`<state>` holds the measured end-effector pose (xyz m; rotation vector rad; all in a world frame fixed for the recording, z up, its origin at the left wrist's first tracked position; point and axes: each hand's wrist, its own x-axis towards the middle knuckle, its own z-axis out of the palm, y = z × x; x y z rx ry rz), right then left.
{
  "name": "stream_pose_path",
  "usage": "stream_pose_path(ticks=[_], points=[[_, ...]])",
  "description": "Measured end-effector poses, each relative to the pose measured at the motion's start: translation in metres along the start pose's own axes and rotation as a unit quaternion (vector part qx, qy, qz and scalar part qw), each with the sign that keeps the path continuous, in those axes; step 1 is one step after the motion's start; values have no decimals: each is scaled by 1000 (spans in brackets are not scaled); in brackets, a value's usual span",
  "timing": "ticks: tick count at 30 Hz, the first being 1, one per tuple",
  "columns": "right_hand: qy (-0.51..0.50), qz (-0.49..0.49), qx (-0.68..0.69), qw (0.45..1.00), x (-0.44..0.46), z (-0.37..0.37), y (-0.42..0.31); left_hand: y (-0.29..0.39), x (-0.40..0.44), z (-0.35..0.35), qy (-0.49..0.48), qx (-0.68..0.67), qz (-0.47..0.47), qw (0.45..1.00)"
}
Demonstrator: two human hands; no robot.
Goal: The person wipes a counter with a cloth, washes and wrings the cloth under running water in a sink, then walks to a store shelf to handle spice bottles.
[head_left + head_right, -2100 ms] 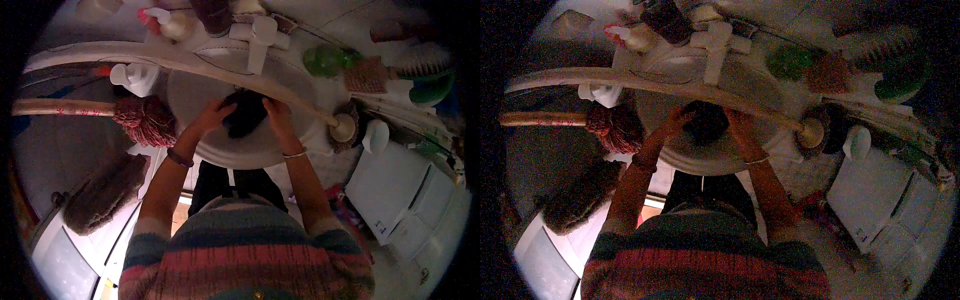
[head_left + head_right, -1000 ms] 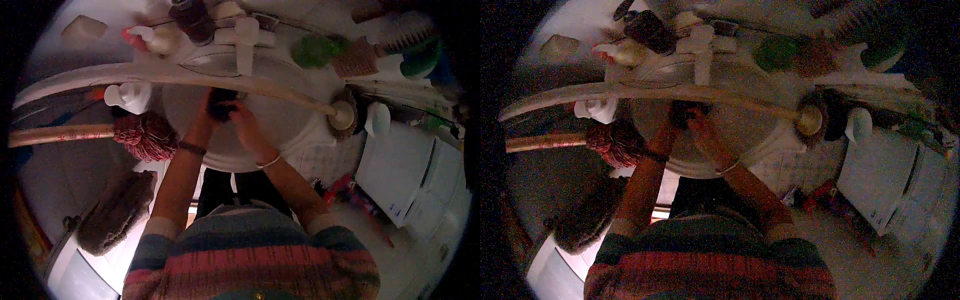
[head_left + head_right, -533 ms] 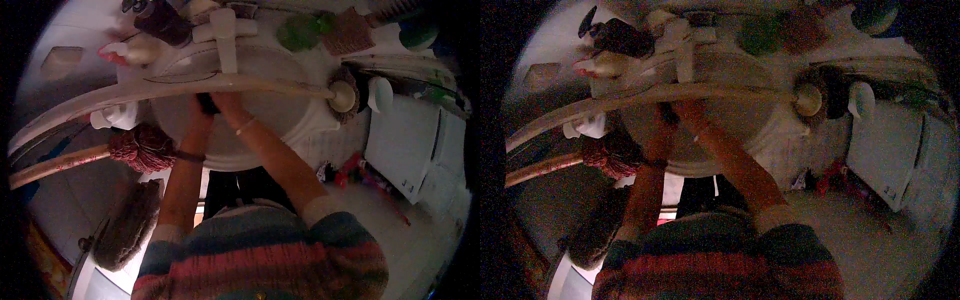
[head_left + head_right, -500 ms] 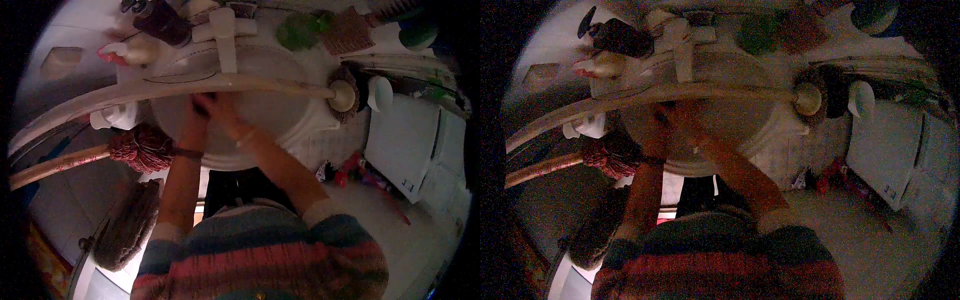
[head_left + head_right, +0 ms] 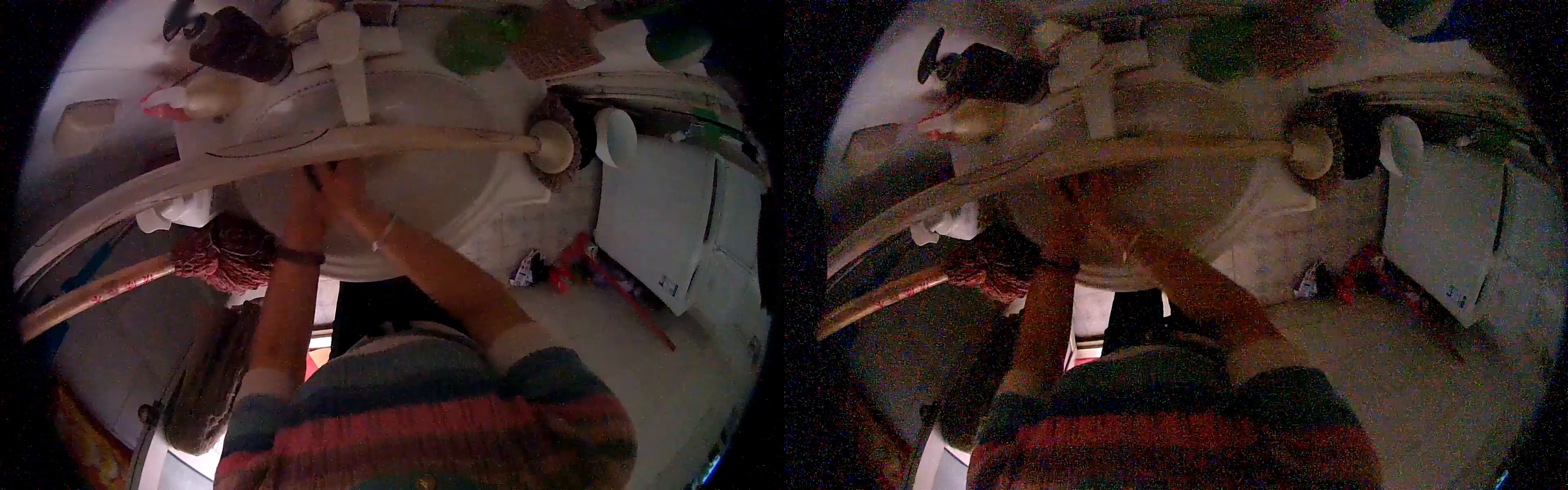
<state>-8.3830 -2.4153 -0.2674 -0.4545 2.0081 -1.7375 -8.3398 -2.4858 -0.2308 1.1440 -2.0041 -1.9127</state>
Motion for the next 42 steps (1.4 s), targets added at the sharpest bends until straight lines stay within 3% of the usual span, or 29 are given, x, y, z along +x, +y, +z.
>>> stream_pose_path(ticks=[2, 4, 6, 9, 12, 15, 20, 25, 28, 31, 34, 37, 42], points=[[-48, 46, -10, 998, 30, -26, 41, 0, 12, 12, 2, 184, 75, 980], [-94, 70, -26, 993, 58, -49, 83, -23, 15, 11, -52, 296, 224, 927], [-111, 103, 13, 988, 67, -63, 94, -26, 19, 5, -38, 303, 269, 914], [-111, 149, 110, 976, 61, -83, 79, -27, 11, -14, -20, 113, 117, 987], [-107, 156, 175, 966, 42, -81, 50, -33, 13, -18, -67, -43, 5, 997], [-119, 130, 207, 962, 16, -71, 11, -36, 26, -11, -94, -94, -38, 990], [-84, 28, 94, 992, -15, -18, -21, -44, 13, -20, -61, -82, -44, 994], [2, -20, -35, 999, 24, 8, 26, -50, 10, -20, -44, -70, -45, 996], [-39, 24, 0, 999, 62, -13, 65, -47, 12, -13, -35, -57, -34, 997], [-54, 19, 38, 998, 53, -14, 42, -41, 21, -17, -28, -58, -23, 998], [4, -44, -11, 999, 9, 11, -4, -39, 16, -27, -26, -55, -22, 998], [42, -48, -64, 996, 35, 16, 11, -40, 10, -18, -36, -57, -24, 997], [-83, 39, 71, 993, 73, -12, 57, -37, 29, 5, -53, -63, -5, 997]])
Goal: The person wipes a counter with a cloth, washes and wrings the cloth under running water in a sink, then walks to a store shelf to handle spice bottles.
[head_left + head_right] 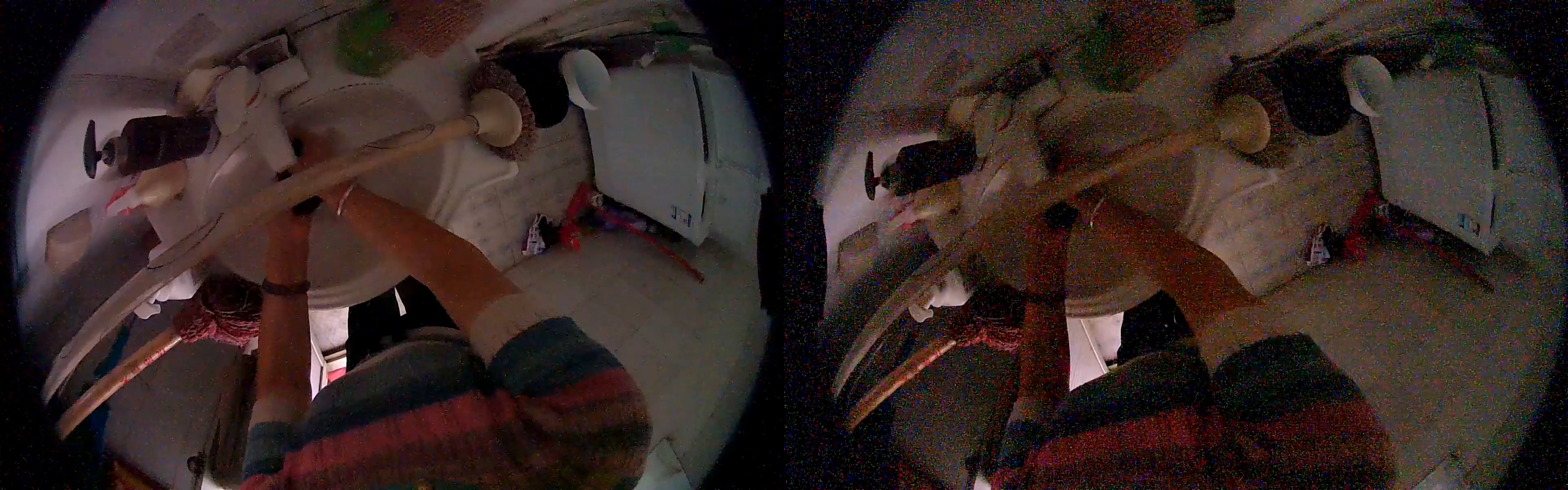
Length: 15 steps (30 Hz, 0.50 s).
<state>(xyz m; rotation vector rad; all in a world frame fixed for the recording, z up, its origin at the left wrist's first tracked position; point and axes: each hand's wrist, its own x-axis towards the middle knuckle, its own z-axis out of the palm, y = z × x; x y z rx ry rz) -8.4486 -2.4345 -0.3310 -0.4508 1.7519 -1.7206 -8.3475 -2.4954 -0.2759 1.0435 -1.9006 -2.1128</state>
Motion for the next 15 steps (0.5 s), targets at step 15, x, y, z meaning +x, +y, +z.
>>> stream_pose_path(ticks=[15], points=[[-79, 136, 475, 866, -54, -20, -67, 13, 5, 1, -9, 8, 10, 1000]])
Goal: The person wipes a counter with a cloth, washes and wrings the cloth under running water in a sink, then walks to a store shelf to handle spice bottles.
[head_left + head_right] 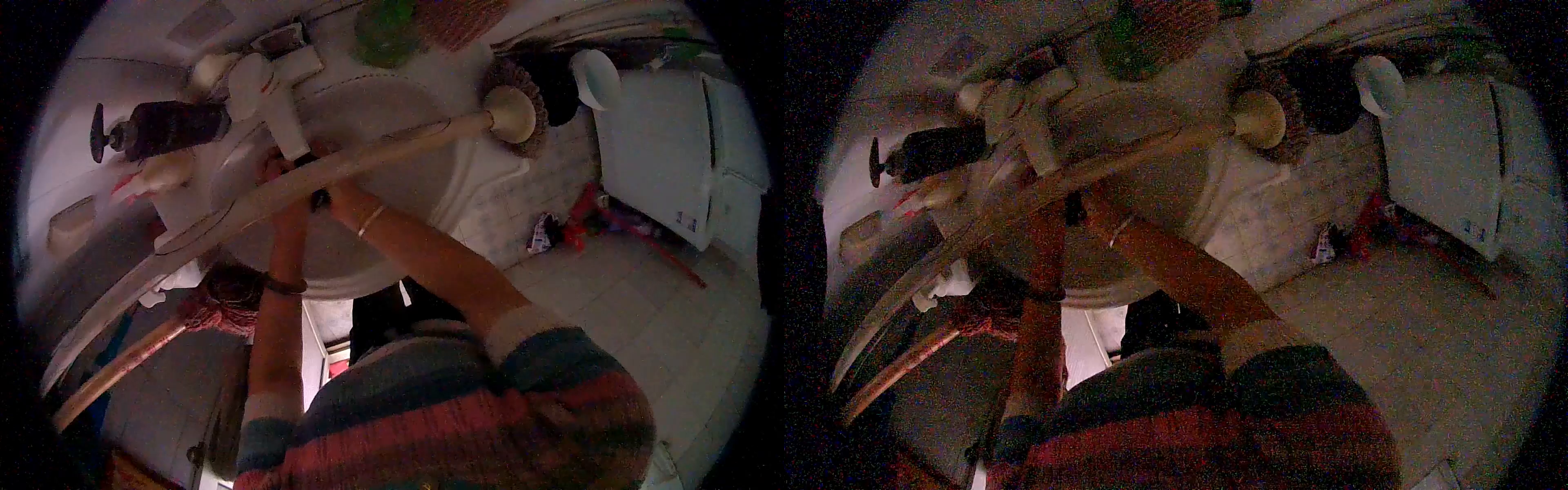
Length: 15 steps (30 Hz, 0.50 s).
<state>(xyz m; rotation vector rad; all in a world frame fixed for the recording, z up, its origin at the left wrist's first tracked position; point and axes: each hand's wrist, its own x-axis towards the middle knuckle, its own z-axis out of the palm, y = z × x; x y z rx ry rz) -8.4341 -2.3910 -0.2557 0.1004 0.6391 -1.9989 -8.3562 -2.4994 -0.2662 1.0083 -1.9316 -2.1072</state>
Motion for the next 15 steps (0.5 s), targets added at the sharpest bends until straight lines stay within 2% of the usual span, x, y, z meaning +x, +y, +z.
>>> stream_pose_path(ticks=[2, 4, 6, 7, 10, 11, 12, 13, 15], points=[[18, 56, 230, 971, -6, 10, 14, 3, 0, -2, -16, 2, -1, 1000], [176, 31, 225, 958, 11, 4, 59, 5, -4, -2, -19, 26, 10, 999], [149, 25, 233, 961, 23, -15, 82, 9, -9, 1, -11, 81, 45, 996], [138, 21, 238, 961, 24, -21, 89, 11, -10, 2, 1, 153, 92, 984], [191, 1, 74, 979, 6, 21, 47, 13, -4, 5, 55, 364, 238, 899], [200, -47, -149, 967, 10, 13, 53, 13, -2, 5, 73, 410, 283, 864], [198, -93, -364, 905, 18, -3, 62, 14, -1, 5, 85, 434, 318, 839], [186, -135, -560, 796, 25, -20, 73, 14, 0, 5, 99, 457, 351, 811], [212, -214, -701, 646, 41, -58, 120, 2, 0, -6, 111, 433, 316, 837]])
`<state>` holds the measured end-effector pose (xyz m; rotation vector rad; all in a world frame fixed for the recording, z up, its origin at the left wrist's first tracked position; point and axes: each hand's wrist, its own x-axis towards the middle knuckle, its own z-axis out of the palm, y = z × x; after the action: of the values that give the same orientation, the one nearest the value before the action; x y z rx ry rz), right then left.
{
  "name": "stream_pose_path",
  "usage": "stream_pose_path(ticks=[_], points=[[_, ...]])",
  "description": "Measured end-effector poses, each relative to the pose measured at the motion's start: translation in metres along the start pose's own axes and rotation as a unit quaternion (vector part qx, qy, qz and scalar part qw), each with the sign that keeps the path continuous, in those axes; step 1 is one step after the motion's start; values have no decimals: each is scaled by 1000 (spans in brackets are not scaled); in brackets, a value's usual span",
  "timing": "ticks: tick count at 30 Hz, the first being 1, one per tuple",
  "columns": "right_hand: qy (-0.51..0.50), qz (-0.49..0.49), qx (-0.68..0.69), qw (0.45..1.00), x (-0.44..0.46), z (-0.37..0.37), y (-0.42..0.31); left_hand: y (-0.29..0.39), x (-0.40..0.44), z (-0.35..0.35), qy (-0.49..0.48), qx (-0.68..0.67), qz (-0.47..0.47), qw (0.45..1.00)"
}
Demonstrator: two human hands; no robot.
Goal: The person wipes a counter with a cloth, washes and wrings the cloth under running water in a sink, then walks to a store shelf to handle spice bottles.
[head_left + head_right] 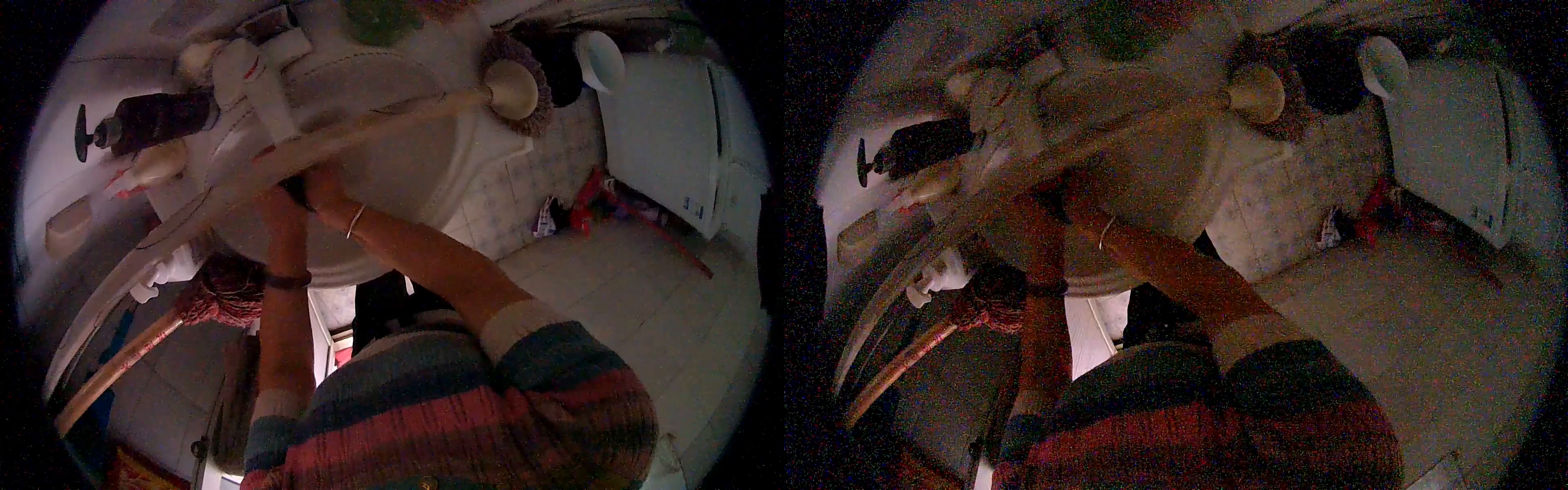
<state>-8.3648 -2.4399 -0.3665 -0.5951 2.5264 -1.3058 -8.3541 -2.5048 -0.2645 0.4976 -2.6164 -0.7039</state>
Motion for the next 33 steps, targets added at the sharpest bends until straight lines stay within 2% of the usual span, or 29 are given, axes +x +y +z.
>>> stream_pose_path(ticks=[1, 2, 3, 4, 5, 7, 8, 9, 10, 12, 14, 16, 18, 20, 22, 23, 25, 27, 28, 29, 31, 33], points=[[36, -47, -94, 994, -4, 12, 8, -5, -4, -2, -23, -12, -31, 999], [-24, -28, -93, 995, 1, 2, 1, -18, -9, -14, -90, -26, -75, 993], [-84, -9, -92, 992, 7, -8, -5, -25, -13, -15, -117, -191, -127, 966], [-144, 9, -90, 985, 9, -14, -7, -29, -14, -16, -127, -343, -189, 911], [-94, -26, -75, 992, 11, -21, -8, -33, -12, -9, -85, -611, -239, 750], [7, -97, -44, 994, 18, -32, -7, -40, -12, 3, -3, -769, -348, 536], [-25, -117, -58, 991, 22, -35, -4, -45, -17, 8, 29, -713, -429, 554], [-62, -100, -22, 993, 25, -41, 0, -50, -22, 8, 45, -683, -470, 557], [-108, -43, 84, 990, 27, -65, -10, -49, -23, 6, 60, -653, -509, 557], [-181, 68, 281, 940, 29, -126, -40, -26, -12, -14, 60, -662, -516, 540], [-243, 107, 335, 904, 18, -165, -46, 27, -3, -37, -33, -464, -470, 750], [-306, 125, 343, 879, 12, -187, -39, 33, -2, -51, -161, -380, -419, 809], [-320, 135, 374, 860, 6, -188, -34, 8, -13, -59, -319, -440, -380, 748], [-330, 134, 386, 851, 3, -202, -42, 4, -16, -56, -395, -364, -331, 776], [-341, 119, 378, 853, 3, -223, -53, 2, -25, -57, -382, -356, -282, 805], [-323, 81, 320, 887, 3, -233, -56, 10, -27, -59, -332, -385, -257, 822], [-277, 4, 203, 939, 2, -251, -57, 22, -25, -70, -308, -344, -225, 858], [-260, -17, 98, 961, 2, -260, -51, 45, -4, -99, -351, -208, -227, 885], [-245, -30, 45, 968, 1, -264, -49, 39, -7, -94, -321, -305, -234, 866], [-264, 5, 49, 963, 3, -274, -60, 34, -11, -87, -289, -400, -238, 837], [-301, 74, 54, 949, 7, -296, -82, 29, -15, -89, -262, -446, -248, 819], [-285, 32, 119, 951, 6, -303, -79, 28, -11, -108, -278, -350, -269, 853]])
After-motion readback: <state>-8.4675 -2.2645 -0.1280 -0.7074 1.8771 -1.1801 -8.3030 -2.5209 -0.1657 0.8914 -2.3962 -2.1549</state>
